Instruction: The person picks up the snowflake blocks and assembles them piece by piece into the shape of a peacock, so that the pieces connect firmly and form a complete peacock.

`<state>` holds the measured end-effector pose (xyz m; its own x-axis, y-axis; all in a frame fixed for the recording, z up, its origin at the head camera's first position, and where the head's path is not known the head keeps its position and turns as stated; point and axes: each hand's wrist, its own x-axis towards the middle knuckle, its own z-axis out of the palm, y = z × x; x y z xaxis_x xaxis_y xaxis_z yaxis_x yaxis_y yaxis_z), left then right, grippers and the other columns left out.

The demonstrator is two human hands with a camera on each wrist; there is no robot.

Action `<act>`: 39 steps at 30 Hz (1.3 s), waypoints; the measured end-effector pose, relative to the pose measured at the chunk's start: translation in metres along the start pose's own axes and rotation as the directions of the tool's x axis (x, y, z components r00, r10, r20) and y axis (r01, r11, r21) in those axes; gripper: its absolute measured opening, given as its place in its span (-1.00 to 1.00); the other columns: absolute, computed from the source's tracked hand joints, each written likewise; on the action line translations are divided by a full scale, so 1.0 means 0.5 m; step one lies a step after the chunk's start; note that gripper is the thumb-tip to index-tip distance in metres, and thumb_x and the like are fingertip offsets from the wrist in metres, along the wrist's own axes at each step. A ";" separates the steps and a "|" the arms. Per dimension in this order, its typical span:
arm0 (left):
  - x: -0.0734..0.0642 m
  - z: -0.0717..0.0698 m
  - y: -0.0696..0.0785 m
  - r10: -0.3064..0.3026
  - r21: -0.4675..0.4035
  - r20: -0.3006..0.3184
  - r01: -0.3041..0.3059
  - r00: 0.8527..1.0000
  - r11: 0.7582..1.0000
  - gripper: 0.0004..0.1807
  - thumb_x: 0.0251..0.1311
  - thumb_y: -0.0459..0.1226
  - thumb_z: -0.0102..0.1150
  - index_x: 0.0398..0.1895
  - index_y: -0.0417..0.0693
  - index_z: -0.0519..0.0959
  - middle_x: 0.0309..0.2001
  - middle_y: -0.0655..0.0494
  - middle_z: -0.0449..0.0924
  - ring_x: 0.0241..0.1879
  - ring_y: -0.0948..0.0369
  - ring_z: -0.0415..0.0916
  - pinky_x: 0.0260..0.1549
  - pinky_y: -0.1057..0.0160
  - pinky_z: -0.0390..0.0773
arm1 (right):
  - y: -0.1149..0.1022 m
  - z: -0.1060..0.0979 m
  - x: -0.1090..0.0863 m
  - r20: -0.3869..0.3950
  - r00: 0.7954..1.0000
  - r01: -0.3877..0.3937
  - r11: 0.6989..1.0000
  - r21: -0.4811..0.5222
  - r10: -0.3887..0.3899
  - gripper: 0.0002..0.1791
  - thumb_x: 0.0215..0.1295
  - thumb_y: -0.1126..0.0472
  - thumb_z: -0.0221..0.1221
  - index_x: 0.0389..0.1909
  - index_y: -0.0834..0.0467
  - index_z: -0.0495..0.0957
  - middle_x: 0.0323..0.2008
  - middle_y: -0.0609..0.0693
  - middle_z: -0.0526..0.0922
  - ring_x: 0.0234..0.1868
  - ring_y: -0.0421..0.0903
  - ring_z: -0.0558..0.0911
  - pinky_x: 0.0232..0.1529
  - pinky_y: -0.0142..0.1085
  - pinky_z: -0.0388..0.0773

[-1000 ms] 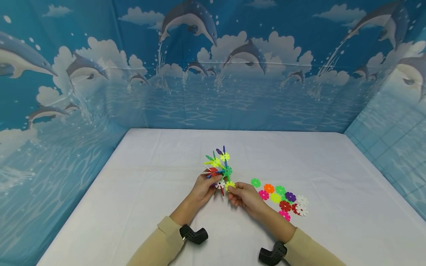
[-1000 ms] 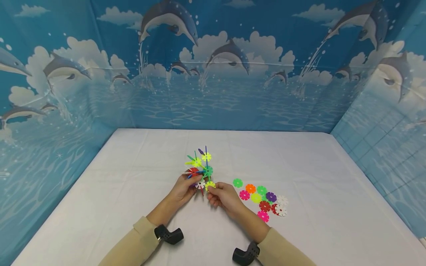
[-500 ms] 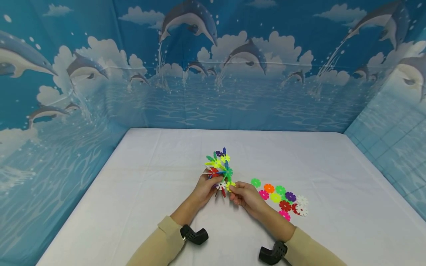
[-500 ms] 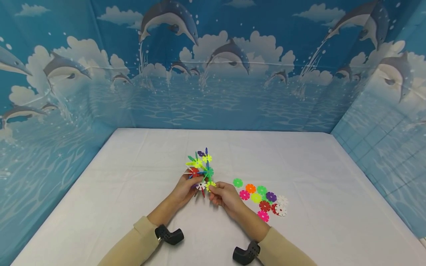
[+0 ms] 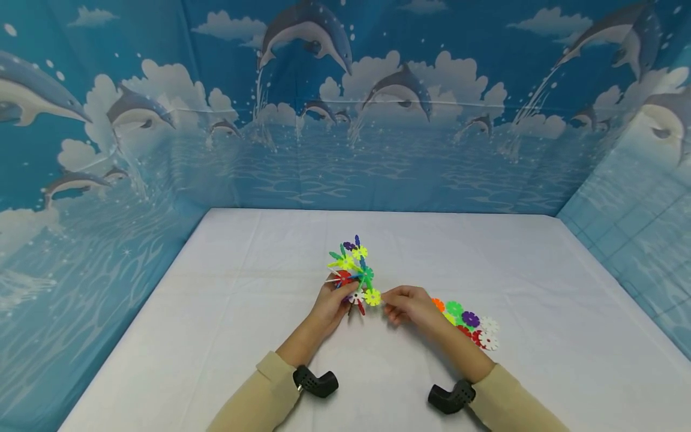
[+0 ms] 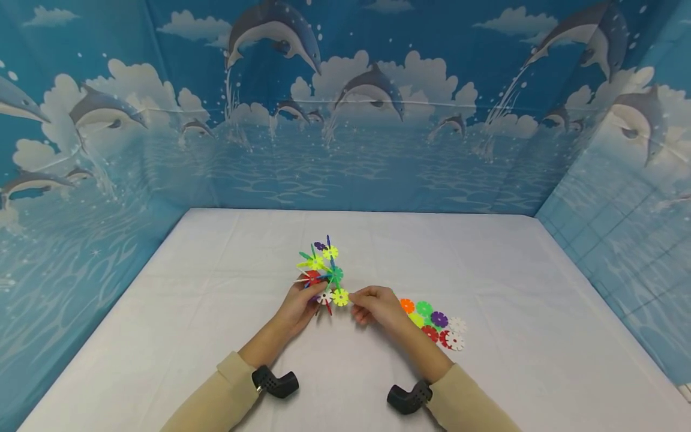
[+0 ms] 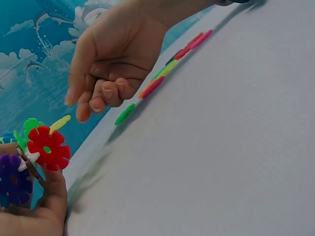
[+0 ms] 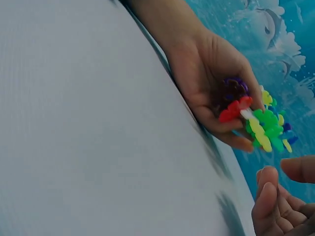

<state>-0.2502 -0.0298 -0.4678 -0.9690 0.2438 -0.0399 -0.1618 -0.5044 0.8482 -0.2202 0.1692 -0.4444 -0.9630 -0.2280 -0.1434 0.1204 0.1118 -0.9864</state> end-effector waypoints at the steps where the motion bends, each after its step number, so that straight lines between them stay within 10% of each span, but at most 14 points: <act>1: 0.000 0.000 0.001 -0.006 -0.001 0.000 0.006 1.000 1.000 -0.44 0.27 -0.48 0.07 0.34 -0.24 0.23 0.08 0.02 0.48 -0.06 0.25 0.50 -0.13 0.35 0.50 | -0.003 -0.010 0.000 -0.028 1.000 0.009 0.999 -0.046 -0.010 -0.65 0.37 0.22 0.16 -0.08 0.50 0.51 -0.48 0.06 0.64 -0.54 -0.17 0.57 -0.46 -0.34 0.57; 7: 0.002 -0.001 0.003 -0.030 -0.022 -0.002 0.030 1.000 0.999 -0.45 0.28 -0.49 0.06 0.33 -0.22 0.21 0.09 0.04 0.46 -0.06 0.25 0.49 -0.14 0.36 0.51 | -0.012 -0.065 0.002 -0.150 0.986 0.021 0.959 -0.281 -0.066 -0.71 0.37 0.22 0.16 -0.10 0.41 0.56 -0.42 0.08 0.65 -0.47 -0.10 0.57 -0.44 -0.30 0.53; 12: 0.002 -0.001 0.005 -0.043 -0.013 -0.010 0.043 0.999 0.999 -0.44 0.29 -0.48 0.06 0.34 -0.24 0.20 0.13 -0.02 0.46 -0.03 0.23 0.49 -0.10 0.33 0.51 | -0.011 -0.098 -0.002 -0.195 0.972 0.015 0.866 -0.499 -0.129 -0.75 0.37 0.20 0.17 -0.11 0.31 0.60 -0.30 0.07 0.62 -0.33 -0.04 0.54 -0.32 -0.28 0.52; 20: 0.003 -0.004 0.005 -0.049 -0.015 0.014 0.049 0.999 0.999 -0.44 0.32 -0.47 0.03 0.37 -0.27 0.18 0.20 -0.08 0.41 0.05 0.21 0.45 0.00 0.31 0.50 | 0.008 -0.119 0.005 -0.182 0.973 -0.007 0.771 -0.637 -0.142 -0.68 0.26 0.13 0.28 -0.09 0.28 0.60 -0.26 0.05 0.57 -0.24 -0.02 0.50 -0.28 -0.27 0.52; 39: 0.007 -0.008 -0.001 -0.026 -0.023 0.051 0.027 0.998 0.999 -0.48 0.32 -0.48 0.01 0.32 -0.31 0.19 0.11 0.00 0.45 0.01 0.22 0.46 0.02 0.28 0.48 | 0.009 -0.099 0.005 -0.172 0.963 0.038 0.741 -0.671 -0.205 -0.69 0.15 0.21 0.38 -0.22 0.25 0.47 -0.42 0.00 0.47 -0.36 -0.07 0.45 -0.38 -0.31 0.45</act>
<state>-0.2541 -0.0320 -0.4702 -0.9537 0.2987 -0.0345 -0.1920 -0.5164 0.8346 -0.2341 0.2172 -0.4454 -0.9940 -0.0760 0.0784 -0.1091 0.7230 -0.6822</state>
